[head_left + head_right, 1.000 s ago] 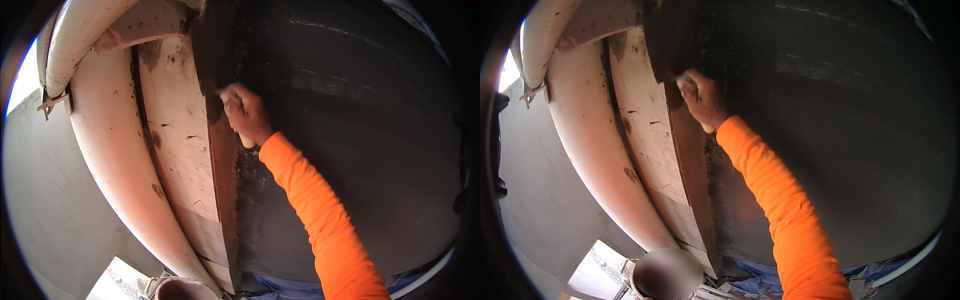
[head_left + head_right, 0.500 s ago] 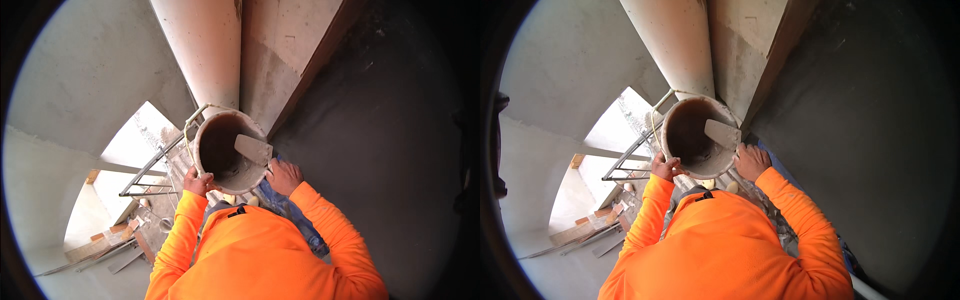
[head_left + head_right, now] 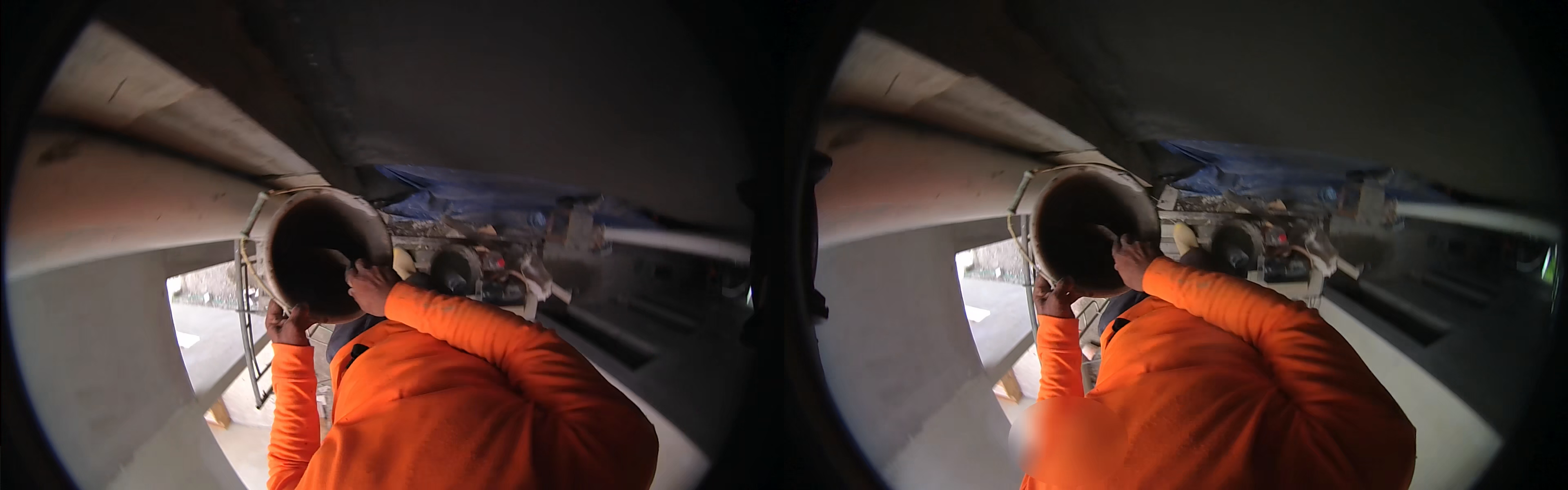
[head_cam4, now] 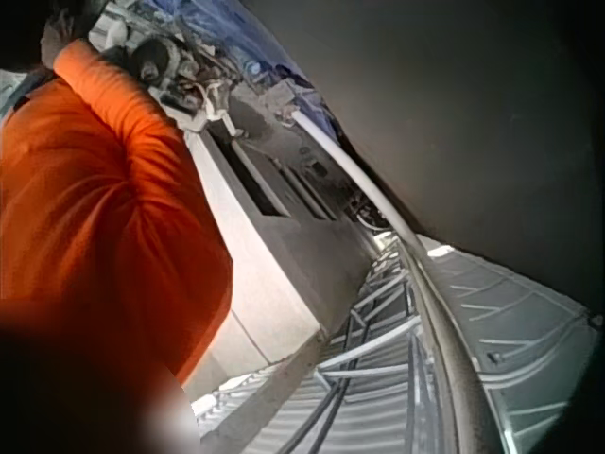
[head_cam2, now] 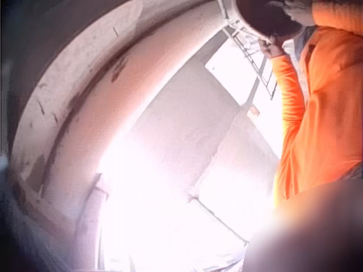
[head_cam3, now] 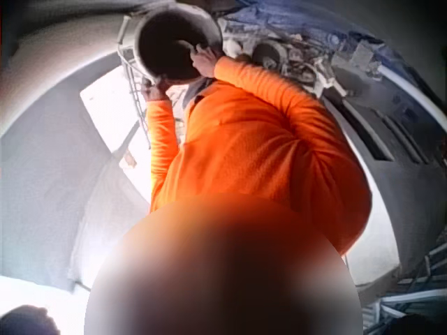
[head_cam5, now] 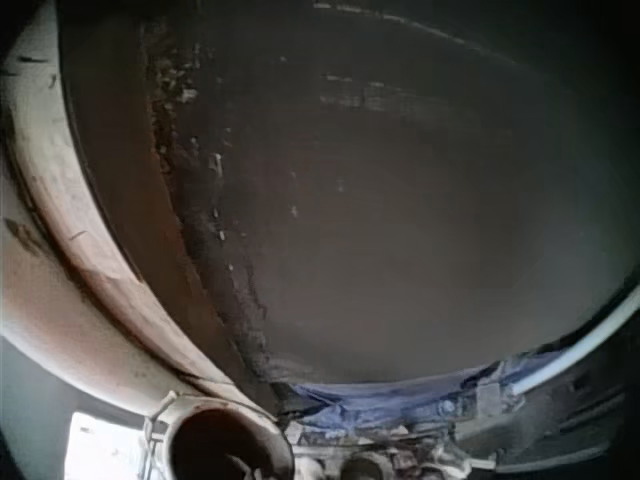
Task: The person receives a white block from a coworker, places it into a gap between a large pipe and a wall, then uses a trowel to scoop cement from a bucket and apply it around the block and along the wall surface.
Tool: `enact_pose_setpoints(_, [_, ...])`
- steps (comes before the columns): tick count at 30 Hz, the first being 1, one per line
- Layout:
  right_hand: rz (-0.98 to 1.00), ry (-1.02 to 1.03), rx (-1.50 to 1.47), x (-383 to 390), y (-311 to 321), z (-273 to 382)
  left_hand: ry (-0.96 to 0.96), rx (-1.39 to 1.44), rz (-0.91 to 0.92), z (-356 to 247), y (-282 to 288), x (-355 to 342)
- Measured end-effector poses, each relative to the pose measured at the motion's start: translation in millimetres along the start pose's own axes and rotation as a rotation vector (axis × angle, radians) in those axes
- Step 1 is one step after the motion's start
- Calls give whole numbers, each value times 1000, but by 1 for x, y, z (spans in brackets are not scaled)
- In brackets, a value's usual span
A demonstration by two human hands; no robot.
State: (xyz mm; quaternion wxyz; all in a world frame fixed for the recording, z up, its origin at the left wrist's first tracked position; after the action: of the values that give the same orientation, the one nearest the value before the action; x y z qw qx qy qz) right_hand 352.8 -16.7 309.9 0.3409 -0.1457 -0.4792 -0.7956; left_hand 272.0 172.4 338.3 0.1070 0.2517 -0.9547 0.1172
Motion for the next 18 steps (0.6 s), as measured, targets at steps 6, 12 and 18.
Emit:
enact_pose_setpoints(6, [-323,-35,-251,45,-6,-23,206,-167,222,51,2,-46])
enact_pose_setpoints(12, [-709,-535,-767,104,-72,-191,293,-276,466,158,-20,-96])
enact_pose_setpoints(18, [-383,-1448,-927,101,-306,-403,370,-477,594,272,-36,-128])
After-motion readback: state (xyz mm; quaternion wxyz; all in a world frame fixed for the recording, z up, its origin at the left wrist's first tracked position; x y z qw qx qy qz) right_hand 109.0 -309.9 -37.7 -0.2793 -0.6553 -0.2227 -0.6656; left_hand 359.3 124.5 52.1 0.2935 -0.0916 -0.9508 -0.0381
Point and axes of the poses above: each hand's wrist, its own x-axis away from the middle knuckle, its own y-axis out of the back of the hand, z = x × y, the point moved 8 cm from there along -x, towards the middle knuckle, and after that the axes turned 14 degrees about -y, right-handed, at the moved point
